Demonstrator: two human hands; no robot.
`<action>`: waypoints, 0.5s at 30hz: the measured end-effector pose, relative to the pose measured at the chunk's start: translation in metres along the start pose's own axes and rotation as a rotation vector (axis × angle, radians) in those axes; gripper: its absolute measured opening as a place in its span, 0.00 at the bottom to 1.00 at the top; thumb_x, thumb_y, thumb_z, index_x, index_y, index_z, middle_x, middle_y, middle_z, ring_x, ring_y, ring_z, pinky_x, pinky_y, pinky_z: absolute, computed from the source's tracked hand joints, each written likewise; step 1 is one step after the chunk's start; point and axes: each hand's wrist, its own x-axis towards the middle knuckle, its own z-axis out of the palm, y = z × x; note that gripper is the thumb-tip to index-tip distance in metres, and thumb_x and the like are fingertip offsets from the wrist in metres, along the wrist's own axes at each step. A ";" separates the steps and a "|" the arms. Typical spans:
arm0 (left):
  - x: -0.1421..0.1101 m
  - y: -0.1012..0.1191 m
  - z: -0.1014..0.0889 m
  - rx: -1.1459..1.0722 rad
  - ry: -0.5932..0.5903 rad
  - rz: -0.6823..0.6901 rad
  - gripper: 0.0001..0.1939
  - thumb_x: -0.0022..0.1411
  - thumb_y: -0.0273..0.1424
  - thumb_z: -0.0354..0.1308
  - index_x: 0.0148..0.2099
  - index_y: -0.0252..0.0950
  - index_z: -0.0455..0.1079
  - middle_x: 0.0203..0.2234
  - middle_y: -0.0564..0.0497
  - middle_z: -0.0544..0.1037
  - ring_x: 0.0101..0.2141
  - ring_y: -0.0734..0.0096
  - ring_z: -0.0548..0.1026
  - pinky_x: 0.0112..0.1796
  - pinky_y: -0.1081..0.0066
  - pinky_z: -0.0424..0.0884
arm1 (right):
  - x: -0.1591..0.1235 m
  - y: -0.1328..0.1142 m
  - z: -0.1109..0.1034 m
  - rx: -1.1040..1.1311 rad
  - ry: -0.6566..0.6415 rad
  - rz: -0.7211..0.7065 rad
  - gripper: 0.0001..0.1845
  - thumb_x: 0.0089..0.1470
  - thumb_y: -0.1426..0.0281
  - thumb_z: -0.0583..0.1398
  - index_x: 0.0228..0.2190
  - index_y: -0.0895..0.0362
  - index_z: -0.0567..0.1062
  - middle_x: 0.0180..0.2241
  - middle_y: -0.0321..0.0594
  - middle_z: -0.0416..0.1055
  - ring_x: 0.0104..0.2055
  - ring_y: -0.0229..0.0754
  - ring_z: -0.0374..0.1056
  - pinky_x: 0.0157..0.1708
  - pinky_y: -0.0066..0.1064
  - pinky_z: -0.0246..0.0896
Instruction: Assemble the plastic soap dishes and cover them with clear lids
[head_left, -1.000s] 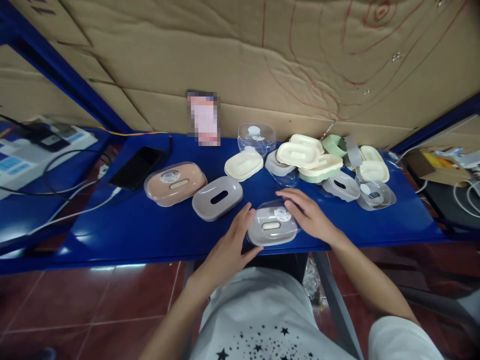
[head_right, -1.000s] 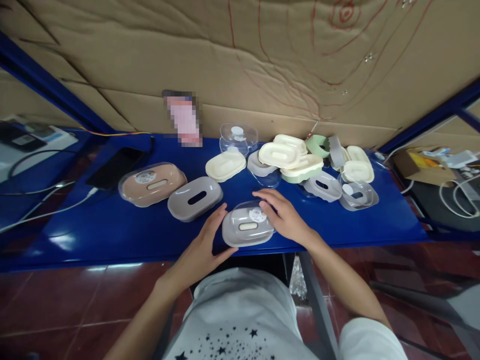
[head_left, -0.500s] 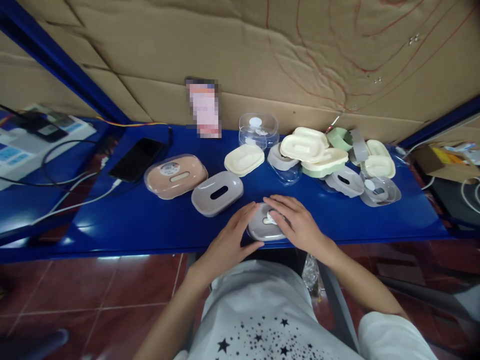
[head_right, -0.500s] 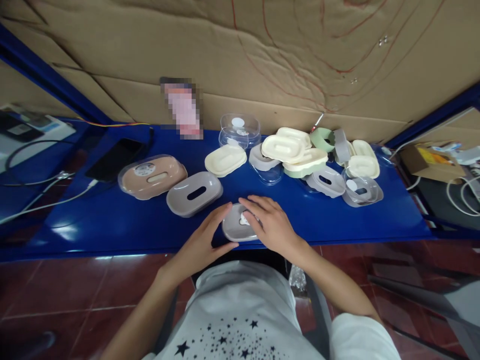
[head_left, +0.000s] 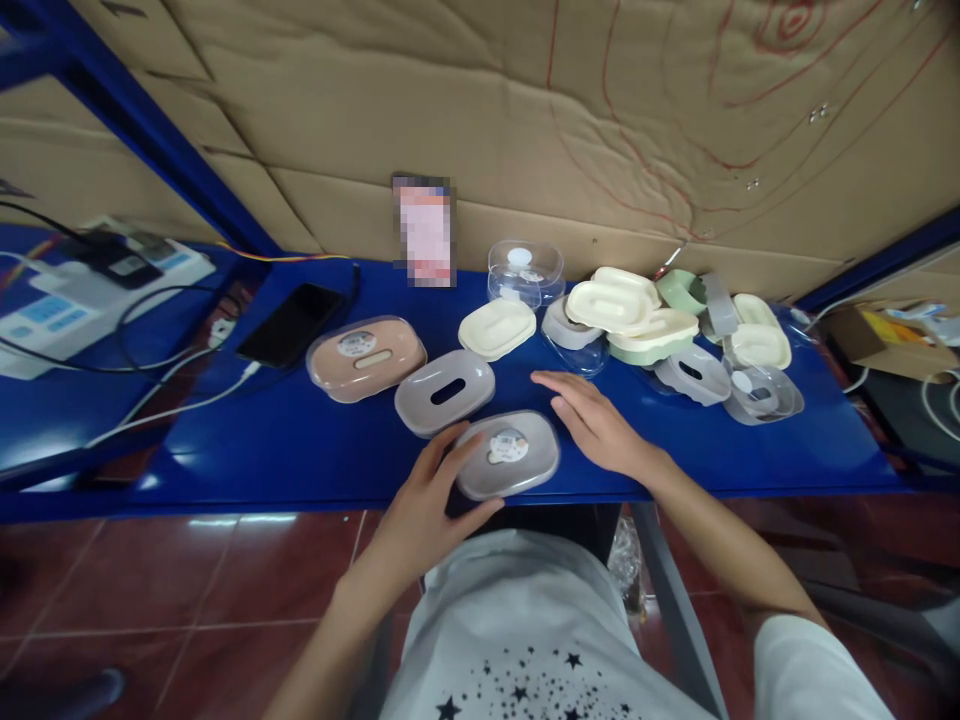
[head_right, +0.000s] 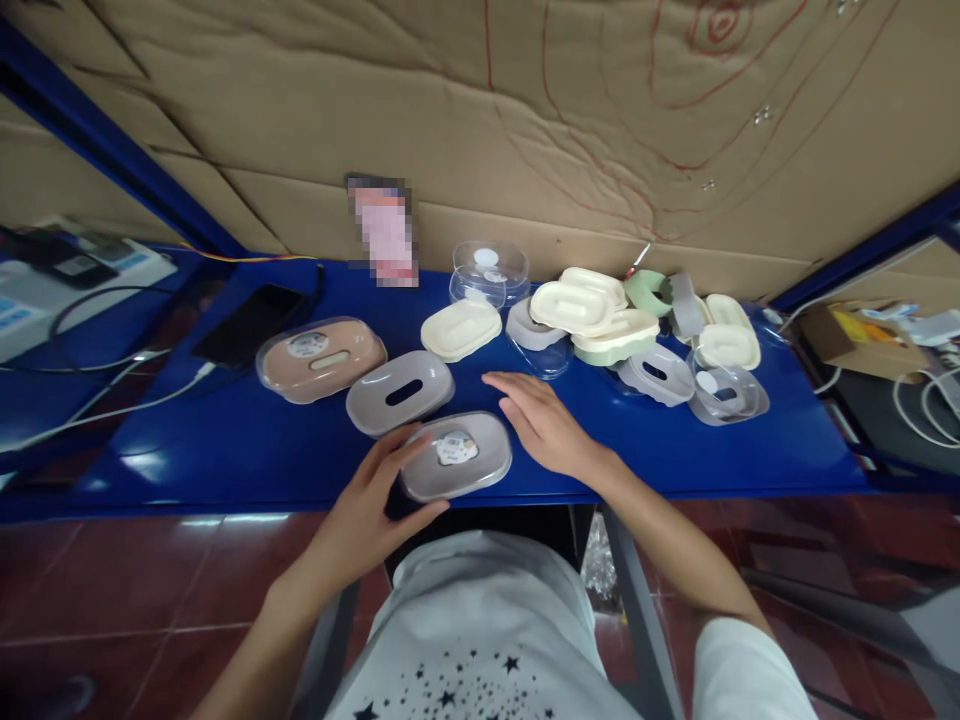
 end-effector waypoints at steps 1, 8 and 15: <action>-0.006 -0.002 -0.003 0.018 0.007 -0.017 0.37 0.71 0.41 0.67 0.76 0.52 0.56 0.71 0.42 0.64 0.69 0.47 0.69 0.63 0.48 0.76 | 0.009 0.003 0.000 -0.060 -0.041 -0.044 0.28 0.77 0.69 0.48 0.73 0.46 0.63 0.70 0.43 0.68 0.73 0.48 0.62 0.72 0.54 0.60; -0.049 -0.014 -0.020 0.152 0.074 -0.029 0.33 0.72 0.47 0.64 0.73 0.49 0.60 0.69 0.40 0.68 0.65 0.44 0.74 0.57 0.45 0.80 | 0.074 0.015 0.032 -0.383 -0.207 -0.342 0.22 0.73 0.69 0.58 0.64 0.55 0.74 0.69 0.51 0.69 0.71 0.54 0.63 0.68 0.51 0.59; -0.068 -0.048 -0.053 0.254 0.302 -0.154 0.35 0.69 0.51 0.65 0.71 0.44 0.64 0.66 0.37 0.71 0.63 0.39 0.75 0.57 0.40 0.79 | 0.029 0.012 -0.003 -0.403 -0.162 -0.290 0.13 0.71 0.64 0.62 0.51 0.56 0.80 0.59 0.51 0.77 0.64 0.56 0.69 0.63 0.51 0.62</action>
